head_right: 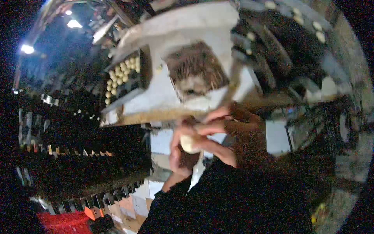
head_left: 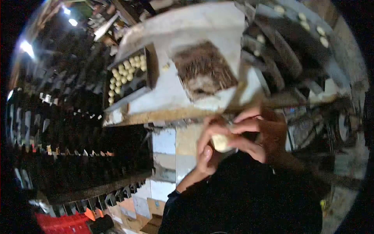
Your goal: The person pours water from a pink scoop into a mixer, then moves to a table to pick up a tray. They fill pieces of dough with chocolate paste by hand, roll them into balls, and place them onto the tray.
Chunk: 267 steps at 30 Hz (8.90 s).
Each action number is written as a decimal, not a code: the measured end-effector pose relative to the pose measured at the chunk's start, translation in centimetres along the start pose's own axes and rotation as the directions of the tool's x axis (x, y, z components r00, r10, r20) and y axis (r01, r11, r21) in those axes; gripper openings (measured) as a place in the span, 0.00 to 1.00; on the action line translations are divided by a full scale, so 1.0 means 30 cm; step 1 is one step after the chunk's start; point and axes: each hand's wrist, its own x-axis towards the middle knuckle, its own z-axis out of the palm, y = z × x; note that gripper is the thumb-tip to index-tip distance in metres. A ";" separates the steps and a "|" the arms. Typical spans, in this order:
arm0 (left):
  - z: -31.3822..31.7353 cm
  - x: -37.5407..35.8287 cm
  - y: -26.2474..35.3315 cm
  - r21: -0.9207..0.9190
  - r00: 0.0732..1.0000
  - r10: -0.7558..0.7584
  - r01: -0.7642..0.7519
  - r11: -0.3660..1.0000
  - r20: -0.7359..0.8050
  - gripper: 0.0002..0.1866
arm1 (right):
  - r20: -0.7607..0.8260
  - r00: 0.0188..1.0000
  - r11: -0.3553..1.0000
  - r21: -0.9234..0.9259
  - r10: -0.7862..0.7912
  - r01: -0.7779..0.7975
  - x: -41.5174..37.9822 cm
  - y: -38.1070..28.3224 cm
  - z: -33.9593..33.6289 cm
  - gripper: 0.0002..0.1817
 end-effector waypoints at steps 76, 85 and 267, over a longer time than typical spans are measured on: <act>0.084 -0.335 -0.779 0.876 0.863 -0.259 0.472 0.100 -0.435 0.15 | 0.476 0.625 0.768 -0.199 0.619 -0.609 -0.951 1.219 -0.459 0.20; -0.242 -1.995 -1.007 0.649 0.521 -0.466 0.741 -0.169 -0.716 0.19 | 0.841 0.068 0.694 -0.394 0.537 -0.602 -1.310 1.364 0.333 0.18; 1.950 -9.014 1.165 0.876 -0.221 -0.892 -0.204 0.438 0.394 0.18 | -0.785 -0.104 0.045 0.166 0.610 -0.985 -7.998 -6.693 -0.065 0.21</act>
